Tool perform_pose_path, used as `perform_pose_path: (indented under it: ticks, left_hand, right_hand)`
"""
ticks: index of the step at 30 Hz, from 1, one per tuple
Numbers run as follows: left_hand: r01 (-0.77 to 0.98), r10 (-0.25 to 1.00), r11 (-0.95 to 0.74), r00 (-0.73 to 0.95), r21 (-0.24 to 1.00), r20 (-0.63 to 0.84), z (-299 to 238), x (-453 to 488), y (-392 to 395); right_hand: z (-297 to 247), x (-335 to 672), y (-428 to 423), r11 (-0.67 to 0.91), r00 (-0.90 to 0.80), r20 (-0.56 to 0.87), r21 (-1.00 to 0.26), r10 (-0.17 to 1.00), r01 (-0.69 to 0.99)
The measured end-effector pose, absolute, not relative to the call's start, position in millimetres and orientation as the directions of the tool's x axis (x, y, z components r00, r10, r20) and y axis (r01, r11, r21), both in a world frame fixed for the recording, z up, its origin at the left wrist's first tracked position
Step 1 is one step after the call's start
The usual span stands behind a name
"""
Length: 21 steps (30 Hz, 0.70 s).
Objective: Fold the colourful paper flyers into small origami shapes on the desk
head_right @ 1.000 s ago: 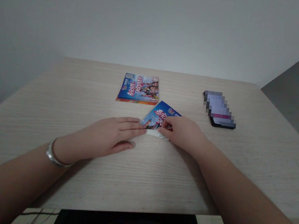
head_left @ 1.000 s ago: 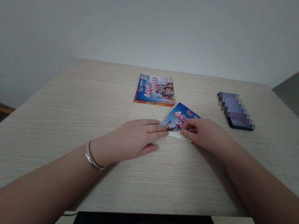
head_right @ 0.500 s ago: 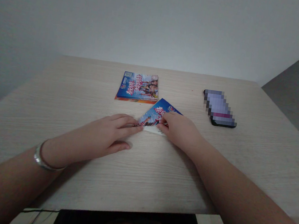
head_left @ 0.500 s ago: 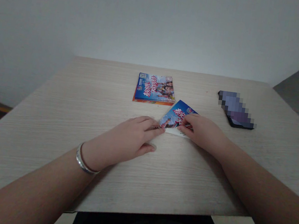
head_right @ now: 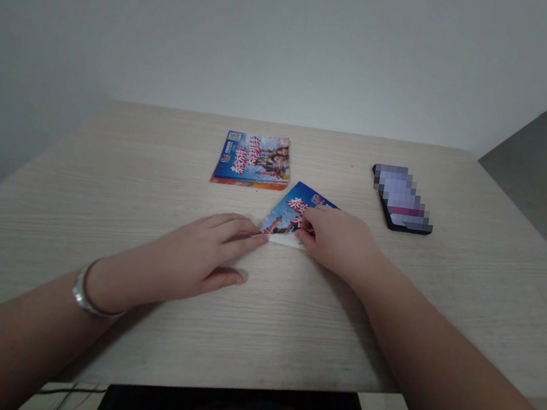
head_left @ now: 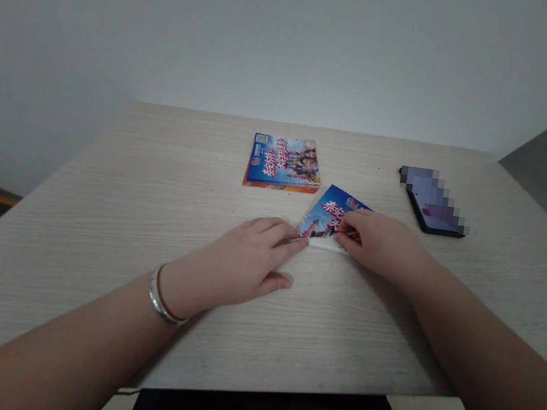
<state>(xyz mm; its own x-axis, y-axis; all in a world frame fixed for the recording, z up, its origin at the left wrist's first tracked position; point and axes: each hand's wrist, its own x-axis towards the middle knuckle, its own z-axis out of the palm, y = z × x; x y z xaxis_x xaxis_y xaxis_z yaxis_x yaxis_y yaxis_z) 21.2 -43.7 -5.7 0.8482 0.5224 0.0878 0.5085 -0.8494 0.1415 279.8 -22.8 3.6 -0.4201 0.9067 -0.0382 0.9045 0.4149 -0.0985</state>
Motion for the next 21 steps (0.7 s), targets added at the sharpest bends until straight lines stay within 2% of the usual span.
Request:
perform_pose_path:
  ticks: [4,11,17,21]
  left_hand:
    - [0.513,0.526,-0.849,0.841,0.127,0.124,-11,22,-47]
    - [0.507,0.524,-0.847,0.847,0.163,0.089,-13,19,-47]
    - [0.541,0.559,-0.824,0.825,0.166,0.084,-12,19,-52]
    - [0.557,0.569,-0.814,0.821,0.164,0.035,-7,18,-54]
  right_hand:
    - [6,273,-28,0.521,-0.522,0.06,0.022,0.851,0.853]
    - [-1,262,-28,0.513,-0.508,0.099,-0.026,0.855,0.858]
    - [-11,257,-23,0.507,-0.513,0.108,0.075,0.852,0.859]
    - [-12,256,-22,0.494,-0.497,0.1,0.06,0.862,0.868]
